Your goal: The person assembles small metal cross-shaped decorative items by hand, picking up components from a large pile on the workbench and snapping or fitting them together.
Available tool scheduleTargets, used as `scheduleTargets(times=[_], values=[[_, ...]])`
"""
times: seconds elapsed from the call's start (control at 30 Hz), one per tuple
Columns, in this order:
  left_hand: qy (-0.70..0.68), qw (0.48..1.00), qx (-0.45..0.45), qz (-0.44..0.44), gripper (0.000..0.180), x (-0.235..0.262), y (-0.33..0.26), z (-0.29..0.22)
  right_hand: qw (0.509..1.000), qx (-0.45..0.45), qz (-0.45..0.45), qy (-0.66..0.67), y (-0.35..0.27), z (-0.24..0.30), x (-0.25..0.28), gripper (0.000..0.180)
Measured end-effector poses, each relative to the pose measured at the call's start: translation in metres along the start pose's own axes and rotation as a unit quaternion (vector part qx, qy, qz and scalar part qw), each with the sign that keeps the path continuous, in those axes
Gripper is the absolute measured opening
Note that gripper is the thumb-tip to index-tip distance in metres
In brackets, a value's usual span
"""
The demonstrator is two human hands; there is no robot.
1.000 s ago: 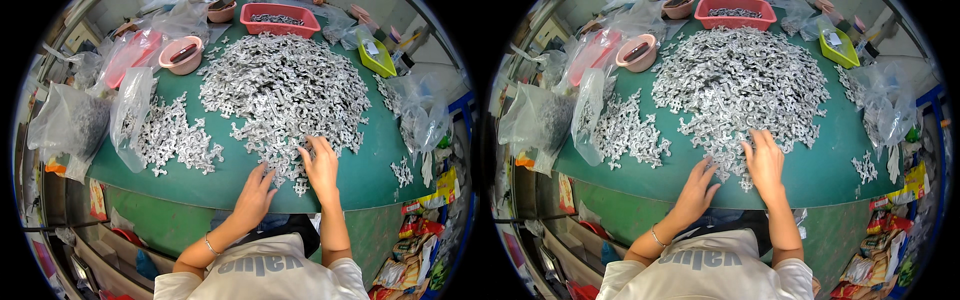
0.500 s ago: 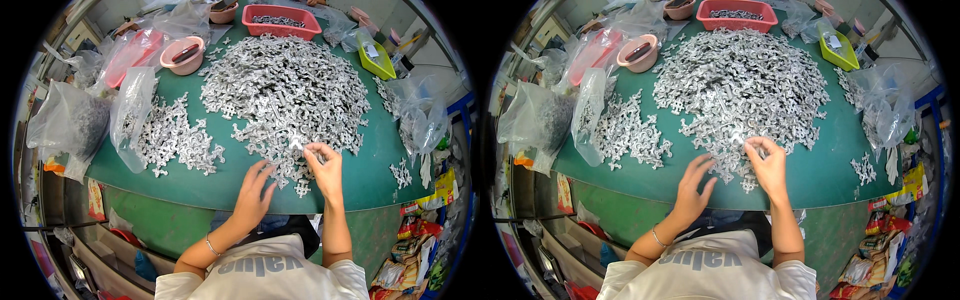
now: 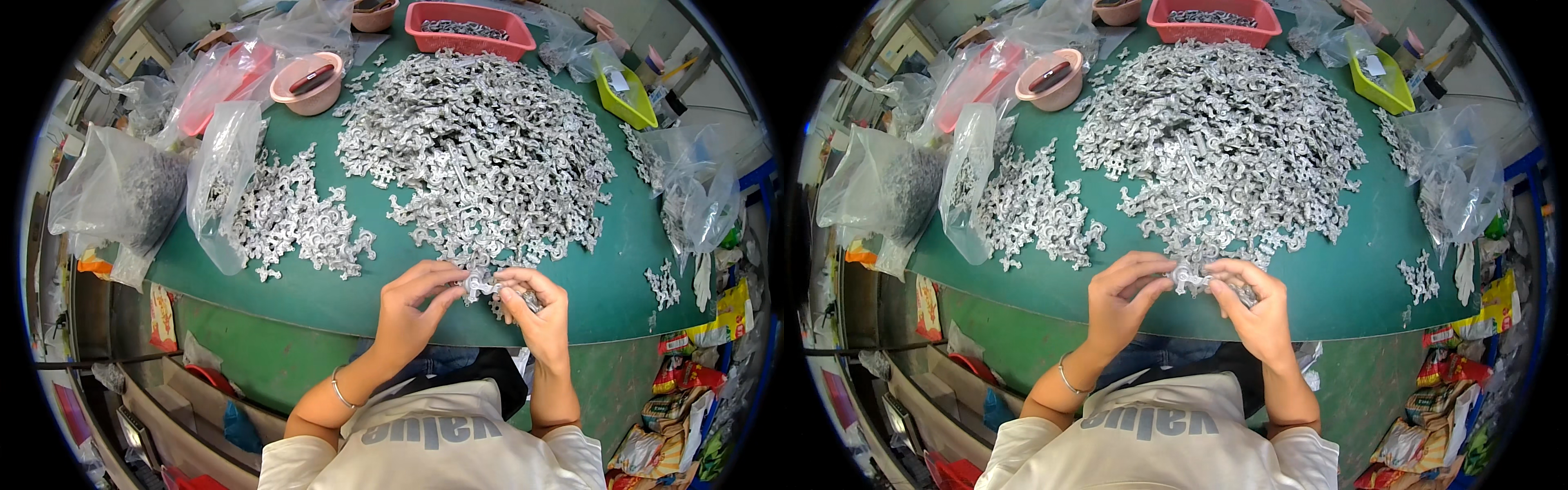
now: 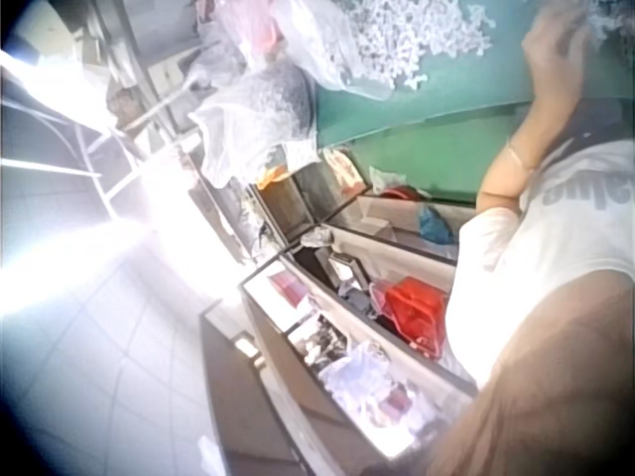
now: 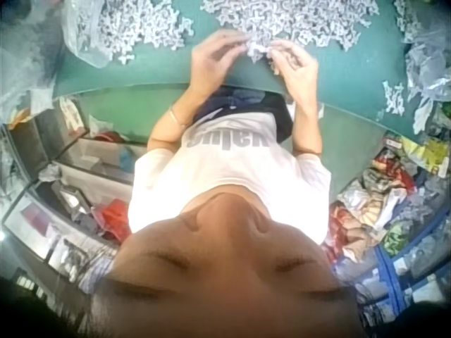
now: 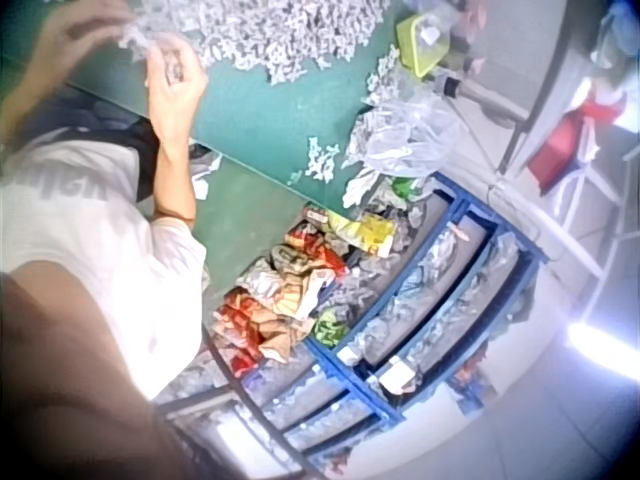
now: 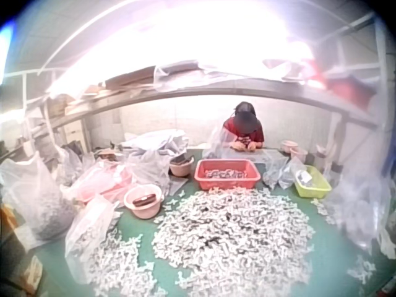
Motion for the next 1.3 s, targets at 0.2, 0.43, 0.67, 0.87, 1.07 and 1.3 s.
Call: scheduleTargets(times=[0.2, 0.43, 0.67, 0.87, 1.07, 1.3], values=[[-0.207, 0.974, 0.087, 0.012, 0.011, -0.002, -0.006, 0.018, 0.999, 0.039, 0.022, -0.017, -0.006, 0.003, 0.000, 0.010], [-0.265, 0.943, 0.203, 0.005, 0.012, -0.007, -0.007, 0.020, 0.978, -0.047, 0.021, 0.203, -0.005, -0.013, -0.006, 0.017], [-0.311, 0.925, 0.216, -0.002, 0.015, -0.008, -0.007, 0.022, 0.942, -0.081, 0.049, 0.323, -0.004, -0.020, -0.014, 0.017], [-0.344, 0.913, 0.221, 0.001, 0.014, -0.008, -0.008, 0.024, 0.925, -0.103, 0.060, 0.360, -0.006, -0.022, -0.017, 0.017], [-0.342, 0.922, 0.178, 0.026, 0.014, -0.008, -0.009, 0.023, 0.966, 0.016, 0.002, 0.257, -0.009, -0.019, -0.012, 0.011], [-0.304, 0.949, 0.073, 0.032, 0.019, -0.003, -0.007, 0.009, 0.993, 0.052, -0.004, 0.108, -0.013, -0.005, -0.007, 0.007]])
Point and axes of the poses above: each hand's wrist, its own y-axis towards the middle knuckle, its own x-axis out of the back of the hand, z = x × y, the point moved 4 cm from there along y, towards the middle knuckle, and after that the axes turned 10 degrees about z, right-handed, at the moved point
